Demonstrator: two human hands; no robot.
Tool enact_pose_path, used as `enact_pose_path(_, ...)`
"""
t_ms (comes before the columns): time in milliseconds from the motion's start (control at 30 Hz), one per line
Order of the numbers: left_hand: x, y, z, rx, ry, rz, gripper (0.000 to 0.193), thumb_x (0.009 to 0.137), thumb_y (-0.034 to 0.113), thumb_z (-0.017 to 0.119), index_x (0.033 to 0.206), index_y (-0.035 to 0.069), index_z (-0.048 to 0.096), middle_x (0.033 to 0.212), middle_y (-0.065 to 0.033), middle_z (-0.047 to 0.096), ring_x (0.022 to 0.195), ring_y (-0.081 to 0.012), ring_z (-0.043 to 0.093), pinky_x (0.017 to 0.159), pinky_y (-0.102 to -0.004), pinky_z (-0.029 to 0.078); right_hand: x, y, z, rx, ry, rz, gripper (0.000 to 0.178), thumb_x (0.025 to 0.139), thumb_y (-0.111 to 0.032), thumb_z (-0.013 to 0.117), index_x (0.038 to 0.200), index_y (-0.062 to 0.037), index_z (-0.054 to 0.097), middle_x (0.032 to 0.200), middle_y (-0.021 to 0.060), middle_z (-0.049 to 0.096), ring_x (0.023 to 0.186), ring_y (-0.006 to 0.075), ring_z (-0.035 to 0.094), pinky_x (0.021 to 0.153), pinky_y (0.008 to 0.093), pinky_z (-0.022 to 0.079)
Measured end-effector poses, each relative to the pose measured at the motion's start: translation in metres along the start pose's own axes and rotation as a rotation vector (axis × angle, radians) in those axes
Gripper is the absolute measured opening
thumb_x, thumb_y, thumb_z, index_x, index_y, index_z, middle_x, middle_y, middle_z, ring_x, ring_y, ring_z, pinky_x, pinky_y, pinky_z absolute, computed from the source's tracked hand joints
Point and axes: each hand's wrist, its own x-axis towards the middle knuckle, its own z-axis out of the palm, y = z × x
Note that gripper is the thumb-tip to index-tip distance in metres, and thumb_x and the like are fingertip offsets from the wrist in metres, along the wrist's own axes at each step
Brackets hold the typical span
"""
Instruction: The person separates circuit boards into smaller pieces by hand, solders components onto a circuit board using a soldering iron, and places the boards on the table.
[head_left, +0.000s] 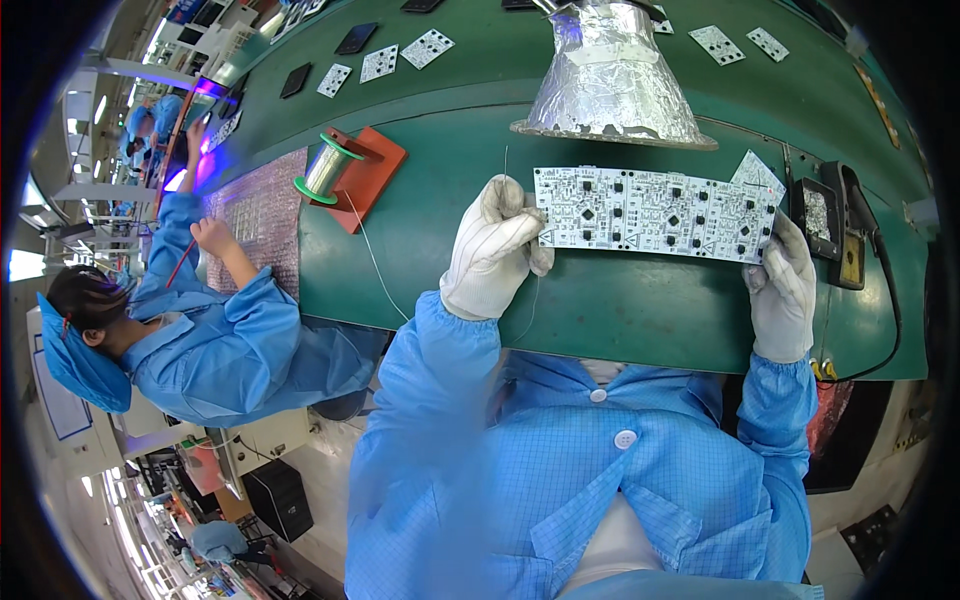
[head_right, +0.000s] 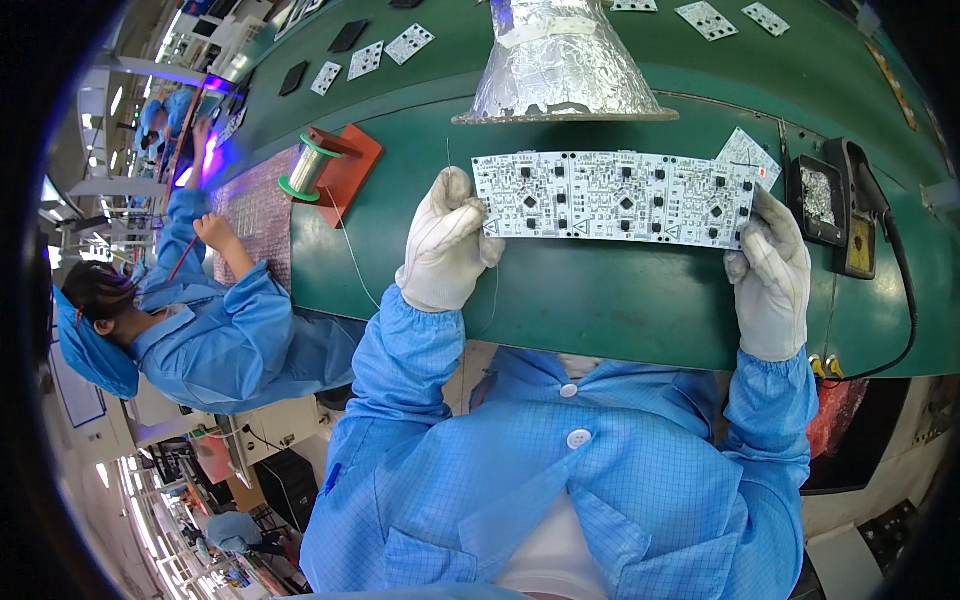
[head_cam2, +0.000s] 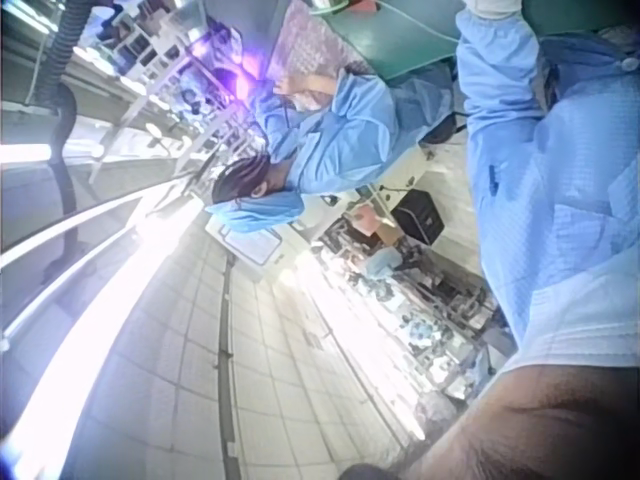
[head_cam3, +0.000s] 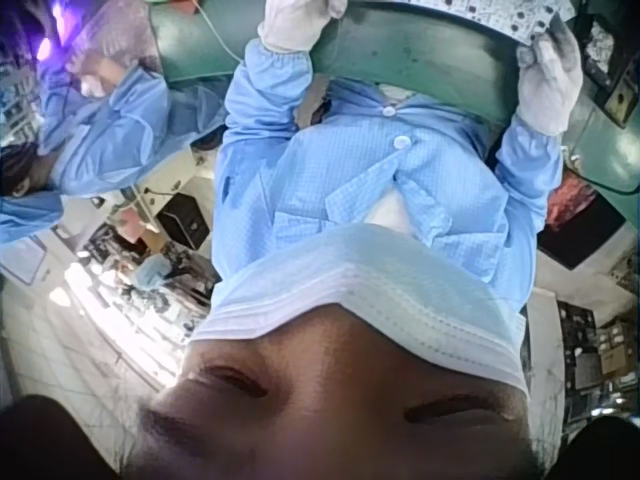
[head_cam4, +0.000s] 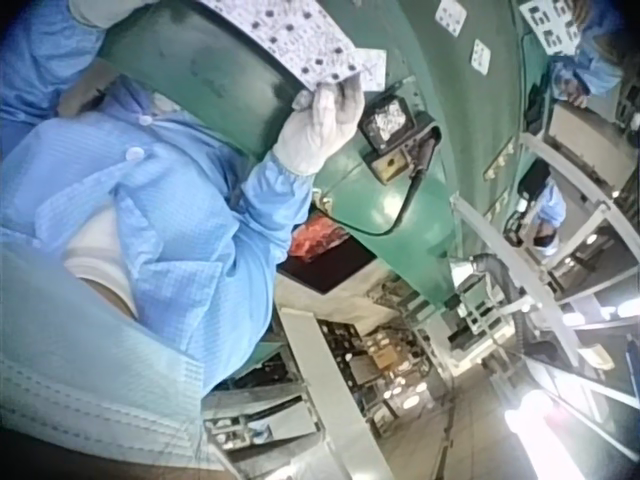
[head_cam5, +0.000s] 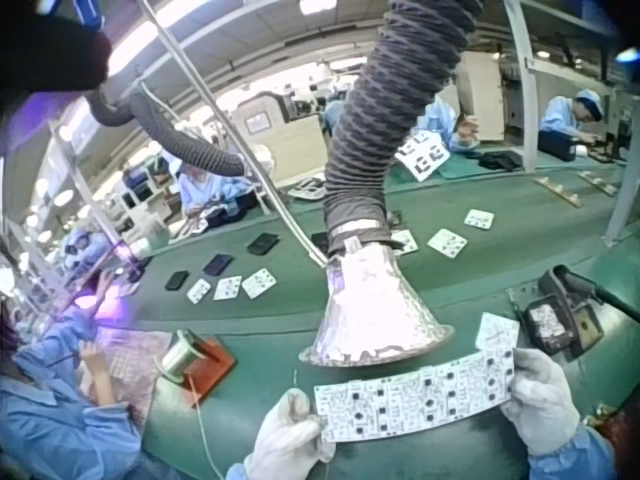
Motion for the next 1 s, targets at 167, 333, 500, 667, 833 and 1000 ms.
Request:
enact_pose_path(167, 0.0, -0.002, -0.003, -0.008, 0.021, 0.015, 0.027, 0.082, 0.006, 0.063, 0.086, 0.011, 0.036, 0.088, -0.0118, 0.053, 0.061, -0.0183, 0.053, 0.056, -0.0306, 0.043, 0.002, 0.004, -0.004, -0.04, 0.06, 0.001, 0.038, 0.091, -0.014, 0.059, 0.126, 0.0, 0.051, 0.104, 0.0031, 0.059, 0.071, 0.0068, 0.045, 0.063, 0.0202, 0.036)
enact_pose_path(333, 0.001, -0.009, -0.004, 0.081, -0.056, 0.163, 0.027, 0.077, 0.004, 0.063, 0.089, 0.012, 0.04, 0.103, -0.0132, 0.056, 0.088, -0.0154, 0.05, 0.08, -0.0307, 0.042, 0.004, 0.006, -0.003, -0.083, -0.045, -0.145, 0.033, 0.089, -0.013, 0.06, 0.119, -0.001, 0.054, 0.119, 0.0142, 0.058, 0.105, 0.022, 0.059, 0.094, 0.0316, 0.045)
enact_pose_path(500, 0.001, -0.014, -0.007, 0.104, 0.026, 0.132, 0.026, 0.075, 0.005, 0.063, 0.088, 0.012, 0.042, 0.109, -0.015, 0.057, 0.087, -0.0128, 0.048, 0.077, -0.0235, 0.038, 0.005, 0.007, -0.004, -0.039, -0.065, -0.118, 0.037, 0.083, -0.015, 0.068, 0.115, -0.0012, 0.054, 0.125, 0.0177, 0.056, 0.115, 0.0248, 0.057, 0.099, 0.0338, 0.043)
enact_pose_path(667, 0.001, -0.016, -0.009, 0.021, -0.038, 0.168, 0.039, 0.075, 0.016, 0.079, 0.093, 0.015, 0.045, 0.108, -0.0098, 0.058, 0.09, -0.0147, 0.053, 0.073, -0.0253, 0.04, 0.007, 0.007, -0.007, 0.01, -0.118, -0.134, 0.033, 0.084, -0.01, 0.067, 0.113, -0.0018, 0.056, 0.124, 0.0178, 0.057, 0.113, 0.0248, 0.057, 0.097, 0.0334, 0.044)
enact_pose_path(833, -0.001, -0.016, -0.008, 0.022, -0.06, 0.156, 0.035, 0.078, 0.016, 0.076, 0.091, 0.016, 0.044, 0.104, -0.0085, 0.058, 0.094, -0.017, 0.054, 0.076, -0.0285, 0.042, 0.004, 0.001, -0.002, -0.065, -0.044, -0.025, 0.029, 0.084, -0.007, 0.063, 0.112, -0.0009, 0.055, 0.122, 0.0175, 0.058, 0.113, 0.0246, 0.057, 0.103, 0.0353, 0.042)
enact_pose_path(1000, -0.003, -0.014, -0.009, 0.034, -0.086, 0.209, 0.037, 0.079, 0.017, 0.075, 0.087, 0.016, 0.04, 0.098, -0.0076, 0.055, 0.099, -0.0203, 0.052, 0.091, -0.036, 0.041, 0.005, -0.001, 0.003, -0.053, -0.067, -0.009, 0.032, 0.084, -0.011, 0.067, 0.112, -0.0028, 0.055, 0.122, 0.0171, 0.058, 0.114, 0.023, 0.057, 0.101, 0.0323, 0.043)
